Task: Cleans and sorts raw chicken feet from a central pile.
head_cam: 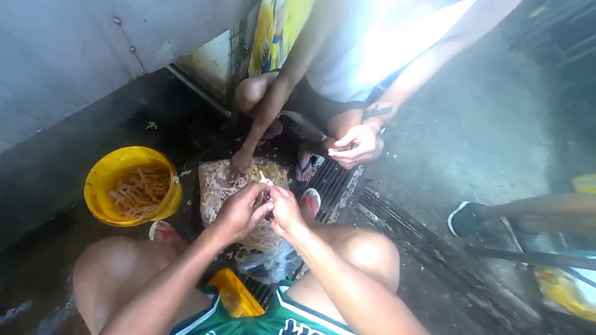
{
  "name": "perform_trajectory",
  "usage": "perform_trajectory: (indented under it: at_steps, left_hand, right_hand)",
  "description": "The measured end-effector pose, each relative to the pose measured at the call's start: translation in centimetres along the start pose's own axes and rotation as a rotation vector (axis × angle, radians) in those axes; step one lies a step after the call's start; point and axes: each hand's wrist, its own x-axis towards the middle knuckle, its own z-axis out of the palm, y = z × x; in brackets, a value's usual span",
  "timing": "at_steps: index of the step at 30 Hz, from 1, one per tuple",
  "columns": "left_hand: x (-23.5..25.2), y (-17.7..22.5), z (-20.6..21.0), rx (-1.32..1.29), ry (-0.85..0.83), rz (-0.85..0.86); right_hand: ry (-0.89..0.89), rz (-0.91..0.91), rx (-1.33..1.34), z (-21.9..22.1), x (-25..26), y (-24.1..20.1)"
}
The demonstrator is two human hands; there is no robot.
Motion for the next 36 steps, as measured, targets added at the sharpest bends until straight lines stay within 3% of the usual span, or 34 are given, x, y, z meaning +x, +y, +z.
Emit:
perform_trajectory:
  at_steps: [6,11,13,16,19,22,26,29,33,36]
  left_hand:
    - [1.3,-0.2,-2.6,-0.134,0.274,-0.22]
    - [1.8,-0.7,-7.1,-0.171,0.485,-0.382]
    - [1.2,-0.2,-8.6,-0.194,0.473,-0.369]
    - [1.0,0.0,-8.5,-0.236,0.315,-0.276]
    - [1.2,0.1,-7.3,-0.313,0.102,-0.232]
    - [1.5,0.3,-6.2,-0.334,0.011,-0.277]
    - [1.7,0.2,-5.4,-0.275,0.098,-0.374]
    - [1.9,-0.1,-5.3,-0.248,0.198,-0.355]
    - [2.4,-1.5,-6.1,-0.237,0.272,-0.301]
    - [3.4,-4.2,-9.4,-0.194,0.479,-0.378]
  right_hand:
    - [-0.375,0.006,0.016,0.3,-1.7,-1.0]
    - [-0.419,-0.025,-0.091,-1.7,-1.9,-1.1]
    - [-0.353,-0.055,-0.26,-2.2,-1.4,-1.3]
    - [-0.256,-0.185,-0.525,-2.1,-0.6,-2.0]
    - [-0.318,-0.275,-0.53,-1.7,-0.4,-2.1]
    - [-0.398,-0.361,-0.552,-1.0,-1.1,-2.2]
    - [-0.44,-0.469,-0.749,-0.3,-1.2,-1.7]
    - [-0.438,-0.537,-0.85,0.0,-1.0,-1.6]
    - [-0.444,-0.602,-0.802,0.4,-1.2,-1.5]
    - [-0.537,-0.661,-0.739,-0.3,-2.8,-1.6]
